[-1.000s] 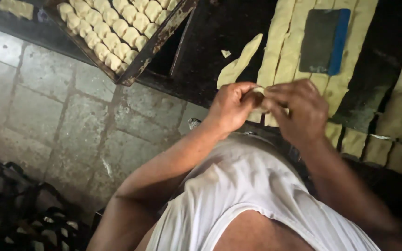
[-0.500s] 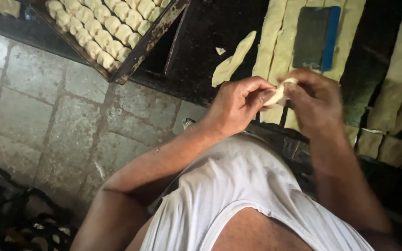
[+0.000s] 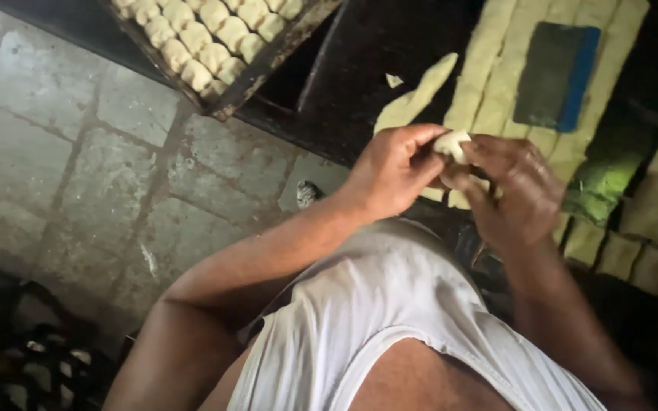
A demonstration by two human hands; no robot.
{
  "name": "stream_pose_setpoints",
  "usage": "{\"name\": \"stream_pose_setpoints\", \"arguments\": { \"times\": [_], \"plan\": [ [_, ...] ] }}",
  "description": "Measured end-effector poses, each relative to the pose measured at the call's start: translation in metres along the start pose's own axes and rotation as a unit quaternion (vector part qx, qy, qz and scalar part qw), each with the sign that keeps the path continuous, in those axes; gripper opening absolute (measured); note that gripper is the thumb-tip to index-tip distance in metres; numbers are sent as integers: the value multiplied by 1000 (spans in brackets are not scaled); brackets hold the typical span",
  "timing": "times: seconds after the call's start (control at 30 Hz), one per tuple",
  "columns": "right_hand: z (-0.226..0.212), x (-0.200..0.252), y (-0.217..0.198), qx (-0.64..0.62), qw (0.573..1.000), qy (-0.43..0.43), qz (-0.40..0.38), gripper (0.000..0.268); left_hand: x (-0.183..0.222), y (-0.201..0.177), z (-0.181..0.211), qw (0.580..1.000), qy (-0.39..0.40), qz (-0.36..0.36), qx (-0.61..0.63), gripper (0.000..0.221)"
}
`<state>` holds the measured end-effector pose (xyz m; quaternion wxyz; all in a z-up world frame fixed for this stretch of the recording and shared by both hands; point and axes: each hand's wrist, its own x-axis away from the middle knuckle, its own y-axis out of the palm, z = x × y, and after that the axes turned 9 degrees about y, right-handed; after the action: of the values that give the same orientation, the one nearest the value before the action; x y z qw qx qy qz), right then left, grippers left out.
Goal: Shaping small pieces of dough and placing them onto a baking tray.
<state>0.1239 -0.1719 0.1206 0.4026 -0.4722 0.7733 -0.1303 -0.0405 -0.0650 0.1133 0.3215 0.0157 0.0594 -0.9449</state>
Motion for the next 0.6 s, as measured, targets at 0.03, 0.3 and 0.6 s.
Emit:
{"name": "stream_pose_setpoints", "arguments": {
  "times": [0.03, 0.3, 0.6],
  "plan": [
    [-19, -13, 2, 27, 999, -43, 3, 33, 1, -6, -4, 997, 0, 32, 76, 28],
    [-8, -35, 49, 48, 986, -160, -1, 26, 5, -69, -3, 987, -49, 54, 142, 28],
    [-109, -134, 126, 142, 982, -85, -90, 29, 23, -193, 8, 992, 31, 70, -100, 22]
  ]
}}
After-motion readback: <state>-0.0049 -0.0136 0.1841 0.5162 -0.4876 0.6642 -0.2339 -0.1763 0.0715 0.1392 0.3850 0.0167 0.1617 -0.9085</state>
